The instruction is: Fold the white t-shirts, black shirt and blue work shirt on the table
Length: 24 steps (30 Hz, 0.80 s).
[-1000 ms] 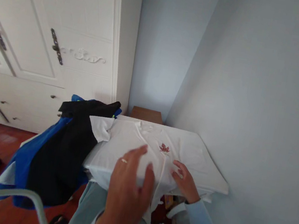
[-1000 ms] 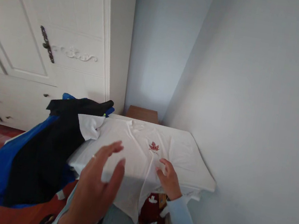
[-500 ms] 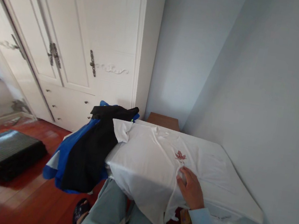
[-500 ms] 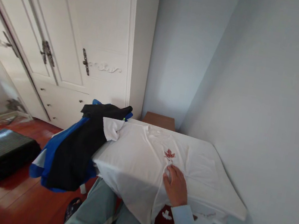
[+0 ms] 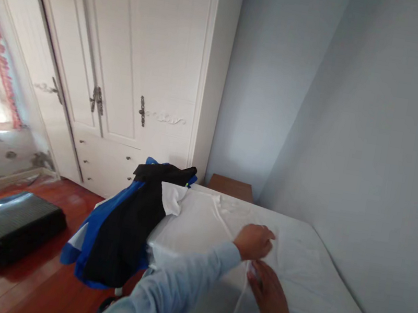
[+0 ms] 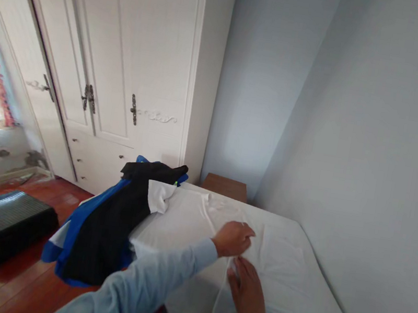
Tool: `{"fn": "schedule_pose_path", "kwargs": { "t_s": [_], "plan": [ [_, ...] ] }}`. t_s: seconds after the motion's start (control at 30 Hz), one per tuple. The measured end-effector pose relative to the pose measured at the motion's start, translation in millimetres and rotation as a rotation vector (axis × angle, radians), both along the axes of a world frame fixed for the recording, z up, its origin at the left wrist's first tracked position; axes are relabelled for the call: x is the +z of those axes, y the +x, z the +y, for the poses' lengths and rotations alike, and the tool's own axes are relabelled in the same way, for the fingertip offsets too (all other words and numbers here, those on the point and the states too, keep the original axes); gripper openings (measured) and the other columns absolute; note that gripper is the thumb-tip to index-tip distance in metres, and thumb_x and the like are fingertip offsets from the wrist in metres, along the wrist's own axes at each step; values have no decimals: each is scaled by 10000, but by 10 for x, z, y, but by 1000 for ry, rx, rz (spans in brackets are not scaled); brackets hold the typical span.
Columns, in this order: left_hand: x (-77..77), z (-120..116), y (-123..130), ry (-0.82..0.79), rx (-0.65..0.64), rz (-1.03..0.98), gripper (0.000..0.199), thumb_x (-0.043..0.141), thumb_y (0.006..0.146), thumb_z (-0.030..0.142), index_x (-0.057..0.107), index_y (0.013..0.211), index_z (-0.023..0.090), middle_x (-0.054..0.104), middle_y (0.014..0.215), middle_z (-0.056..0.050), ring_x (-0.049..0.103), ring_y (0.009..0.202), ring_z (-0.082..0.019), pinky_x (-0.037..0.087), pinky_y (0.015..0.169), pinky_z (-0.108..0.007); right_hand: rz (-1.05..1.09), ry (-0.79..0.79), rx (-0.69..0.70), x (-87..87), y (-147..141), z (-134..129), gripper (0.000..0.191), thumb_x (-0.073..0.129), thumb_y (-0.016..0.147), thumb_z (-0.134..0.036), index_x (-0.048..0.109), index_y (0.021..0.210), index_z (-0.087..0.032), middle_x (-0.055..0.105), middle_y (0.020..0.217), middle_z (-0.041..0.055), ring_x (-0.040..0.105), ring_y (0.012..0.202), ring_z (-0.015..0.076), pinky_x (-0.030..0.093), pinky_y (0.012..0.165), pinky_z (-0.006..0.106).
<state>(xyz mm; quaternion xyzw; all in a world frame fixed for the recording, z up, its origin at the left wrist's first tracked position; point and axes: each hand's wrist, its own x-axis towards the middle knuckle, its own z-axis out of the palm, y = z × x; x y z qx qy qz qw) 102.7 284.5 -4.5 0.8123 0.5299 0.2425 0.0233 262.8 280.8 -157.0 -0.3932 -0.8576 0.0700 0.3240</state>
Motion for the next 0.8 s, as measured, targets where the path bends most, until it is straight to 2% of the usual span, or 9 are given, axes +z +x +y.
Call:
{"fn": "schedule_pose_path", "kwargs": {
  "t_s": [0.07, 0.1, 0.2, 0.27, 0.33, 0.43, 0.57, 0.7, 0.8],
  "plan": [
    [-85, 31, -574, -26, 112, 123, 299, 539, 896, 205, 688, 1155, 185, 704, 1160, -88, 647, 1120, -209, 490, 1017, -351, 8, -48, -12, 21, 41, -20, 529, 455, 944, -532, 694, 1219, -149, 635, 1317, 130, 593, 1244, 286, 496, 1091, 476],
    [-143, -8, -871, -59, 207, 178, 319, 526, 908, 206, 662, 1196, 204, 681, 1214, -83, 620, 1171, -199, 468, 1045, -341, 6, -75, -18, 35, 55, -29, 546, 448, 946, -537, 690, 1233, -141, 620, 1339, 129, 581, 1264, 281, 485, 1108, 477],
    [-351, -228, -1688, -124, 349, 229, 314, 479, 938, 227, 639, 1187, 123, 626, 1278, -192, 590, 1223, -296, 474, 1032, -463, -28, -152, -31, 103, 69, -46, 545, 447, 945, -524, 693, 1238, -135, 607, 1356, 132, 565, 1287, 277, 454, 1143, 478],
    [-484, -382, -2098, -170, 387, 256, 347, 473, 958, 293, 618, 1218, 115, 586, 1337, -223, 551, 1280, -334, 452, 1050, -520, -57, -182, -45, 165, 65, -24, 552, 453, 940, -514, 679, 1263, -126, 600, 1362, 142, 562, 1291, 278, 439, 1155, 477],
    [-591, -493, -2368, -209, 392, 285, 440, 432, 994, 370, 548, 1343, 129, 501, 1462, -200, 447, 1398, -306, 370, 1148, -486, -88, -192, -71, 220, 78, 50, 584, 449, 940, -520, 649, 1300, -106, 587, 1376, 159, 554, 1302, 282, 432, 1158, 471],
    [-687, -542, -2533, -229, 430, 314, 541, 402, 1007, 454, 491, 1416, 111, 445, 1514, -205, 382, 1448, -300, 297, 1201, -448, -144, -183, -126, 253, 163, 282, 652, 432, 935, -549, 604, 1341, -68, 556, 1404, 193, 527, 1337, 294, 416, 1167, 473],
    [-707, -455, -2488, -222, 540, 327, 609, 346, 1015, 507, 482, 1428, 80, 443, 1508, -230, 383, 1443, -315, 295, 1195, -440, -225, -176, -191, 258, 377, 723, 673, 418, 919, -570, 612, 1320, -65, 517, 1440, 207, 494, 1371, 316, 391, 1177, 510],
    [-593, -349, -2359, -255, 613, 330, 621, 349, 1003, 528, 522, 1386, 70, 478, 1469, -237, 438, 1388, -342, 375, 1119, -465, -295, -228, -185, 365, 559, 1089, 651, 429, 910, -561, 623, 1316, -90, 511, 1451, 191, 493, 1375, 306, 400, 1174, 491],
    [-432, -247, -2306, -272, 641, 326, 540, 374, 990, 517, 626, 1215, 95, 612, 1278, -213, 577, 1210, -347, 459, 991, -470, -313, -261, -169, 511, 572, 1252, 591, 428, 917, -576, 693, 1212, -138, 614, 1342, 167, 587, 1270, 292, 466, 1107, 445]
  ]
}}
